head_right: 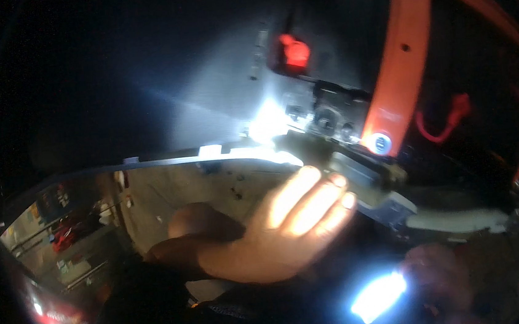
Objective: The person removes a silver body panel from a scooter using a screwdriver and pliers, then uses a flashlight to inspect the internal frame and battery area. The person manipulates wires and components inside the scooter's chassis.
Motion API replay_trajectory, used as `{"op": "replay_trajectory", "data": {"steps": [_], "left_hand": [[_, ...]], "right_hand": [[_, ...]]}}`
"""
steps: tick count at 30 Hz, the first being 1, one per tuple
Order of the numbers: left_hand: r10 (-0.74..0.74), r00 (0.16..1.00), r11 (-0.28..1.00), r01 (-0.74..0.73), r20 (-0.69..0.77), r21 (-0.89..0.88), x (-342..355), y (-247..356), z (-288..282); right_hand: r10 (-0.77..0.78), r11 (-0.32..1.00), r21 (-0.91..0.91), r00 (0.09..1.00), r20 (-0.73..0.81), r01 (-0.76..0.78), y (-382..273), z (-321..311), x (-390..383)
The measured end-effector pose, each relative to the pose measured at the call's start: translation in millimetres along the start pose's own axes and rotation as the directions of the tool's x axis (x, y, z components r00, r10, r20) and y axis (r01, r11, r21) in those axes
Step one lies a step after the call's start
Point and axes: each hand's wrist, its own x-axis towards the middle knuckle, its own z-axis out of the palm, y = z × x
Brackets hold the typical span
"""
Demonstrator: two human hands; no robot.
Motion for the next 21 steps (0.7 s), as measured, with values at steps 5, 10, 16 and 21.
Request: {"op": "replay_trajectory", "data": {"steps": [5,10,16,21], "left_hand": [[0.014,0.997,0.995,-0.021,0.073,0.099,4,1,-1],[0.051,0.995,0.987,-0.064,0.09,0.147,0,0,-1],[0.003,0.999,0.999,-0.005,-0.04,-0.037,1,-3,-4],[0.019,0.998,0.999,-0.021,-0.063,-0.033,1,-2,4]], "right_hand": [[-0.024,0.987,-0.161,0.995,-0.095,0.008,-7,-4,-2],[-0.011,0.987,-0.161,0.996,-0.094,-0.004,-5,-8,-3],[0.02,1.0,0.0,0.999,0.044,-0.02,0,-19,2],[0.001,0.989,0.145,0.991,0.131,-0.02,5,-15,7]]}}
